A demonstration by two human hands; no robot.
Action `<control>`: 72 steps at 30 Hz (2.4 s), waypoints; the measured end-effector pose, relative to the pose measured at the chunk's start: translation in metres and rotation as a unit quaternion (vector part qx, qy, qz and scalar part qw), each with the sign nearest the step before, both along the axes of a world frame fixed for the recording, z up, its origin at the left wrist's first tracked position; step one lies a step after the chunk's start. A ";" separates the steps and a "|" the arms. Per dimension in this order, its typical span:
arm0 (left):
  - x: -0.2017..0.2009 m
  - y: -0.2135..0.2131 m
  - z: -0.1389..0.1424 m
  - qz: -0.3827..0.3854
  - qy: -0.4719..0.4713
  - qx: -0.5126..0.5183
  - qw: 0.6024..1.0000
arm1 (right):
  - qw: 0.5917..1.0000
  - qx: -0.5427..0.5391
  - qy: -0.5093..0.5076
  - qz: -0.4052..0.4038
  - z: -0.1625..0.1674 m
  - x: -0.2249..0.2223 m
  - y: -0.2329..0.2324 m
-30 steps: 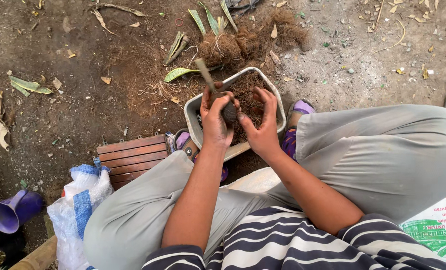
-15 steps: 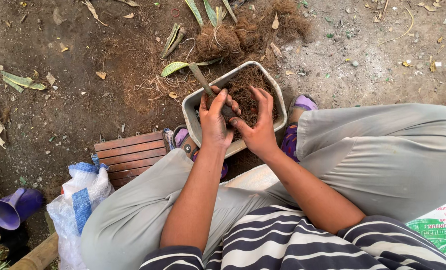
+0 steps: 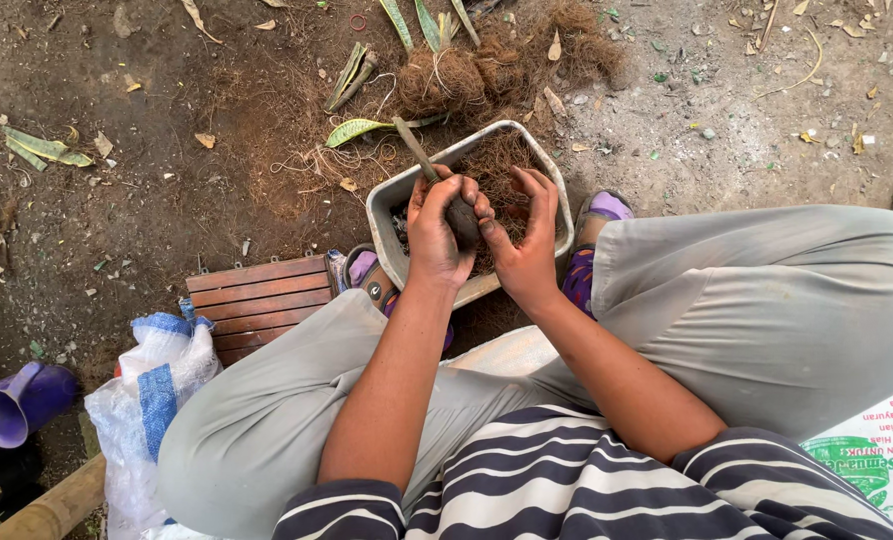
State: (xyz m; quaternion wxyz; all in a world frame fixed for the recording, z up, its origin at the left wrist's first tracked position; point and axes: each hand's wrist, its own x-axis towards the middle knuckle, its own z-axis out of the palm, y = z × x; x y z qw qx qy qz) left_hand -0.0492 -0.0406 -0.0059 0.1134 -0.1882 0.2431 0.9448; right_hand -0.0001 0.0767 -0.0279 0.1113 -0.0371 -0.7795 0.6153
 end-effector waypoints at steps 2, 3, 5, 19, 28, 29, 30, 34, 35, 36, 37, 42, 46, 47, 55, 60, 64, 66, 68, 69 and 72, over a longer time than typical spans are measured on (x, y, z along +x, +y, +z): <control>0.000 0.001 0.002 0.009 -0.001 -0.025 1.000 | 1.000 0.011 0.001 -0.006 0.005 0.002 -0.001; -0.001 0.001 0.004 0.016 0.005 -0.040 0.999 | 1.000 0.012 -0.006 -0.010 0.007 0.002 -0.001; -0.001 0.001 0.011 0.030 -0.001 -0.062 0.998 | 1.000 0.008 -0.005 -0.008 0.012 0.003 -0.001; 0.006 -0.001 0.011 0.031 0.007 -0.098 0.995 | 0.996 -0.059 -0.065 0.006 0.000 0.006 0.001; 0.003 -0.008 0.024 0.015 0.010 -0.002 1.000 | 0.999 -0.041 0.004 0.024 0.005 0.008 0.006; 0.004 -0.008 0.023 0.017 -0.002 0.007 1.000 | 0.998 0.031 0.050 0.013 0.006 0.011 0.005; 0.005 -0.007 0.021 0.019 -0.013 0.016 1.000 | 0.990 0.102 0.097 0.003 0.007 0.013 0.004; 0.009 -0.002 0.016 0.005 0.016 0.014 1.000 | 0.988 0.124 0.092 -0.003 0.009 0.018 0.001; 0.010 -0.001 0.016 0.003 0.011 0.011 1.000 | 0.991 0.107 0.083 -0.002 0.010 0.019 0.000; 0.010 0.000 0.015 0.000 0.008 0.009 1.000 | 0.993 0.090 0.075 0.000 0.011 0.020 0.000; 0.010 0.000 0.015 -0.003 0.004 0.007 1.000 | 0.995 0.074 0.066 0.001 0.012 0.020 0.000; 0.007 -0.004 0.007 0.024 0.002 -0.006 1.000 | 0.999 0.006 -0.018 0.050 0.018 0.018 0.000; 0.009 -0.004 -0.003 0.036 0.006 -0.022 0.999 | 0.991 0.015 -0.107 0.073 0.016 0.016 0.004; 0.009 -0.003 -0.005 0.036 0.000 -0.023 0.999 | 0.992 0.010 -0.093 0.081 0.015 0.015 0.005; 0.004 -0.005 -0.006 -0.001 0.041 -0.025 0.999 | 0.990 -0.069 -0.083 0.095 0.009 0.012 0.009; 0.003 -0.016 0.006 -0.019 0.074 -0.013 0.997 | 0.989 -0.095 -0.050 0.097 0.017 0.015 0.009; 0.003 -0.017 0.010 -0.023 0.068 -0.009 0.997 | 0.994 -0.059 -0.034 0.091 0.020 0.013 0.012; 0.006 -0.016 0.011 -0.032 0.066 0.001 0.997 | 0.991 -0.080 -0.042 0.096 0.017 0.013 0.012; 0.008 -0.015 0.011 -0.044 0.077 0.016 0.996 | 0.989 -0.100 -0.036 0.103 0.014 0.015 0.011; 0.010 -0.014 0.010 -0.047 0.084 0.025 0.995 | 0.987 -0.110 -0.031 0.111 0.012 0.017 0.010; 0.015 -0.015 0.008 -0.058 0.099 0.036 0.993 | 0.987 -0.111 -0.033 0.112 0.010 0.024 0.006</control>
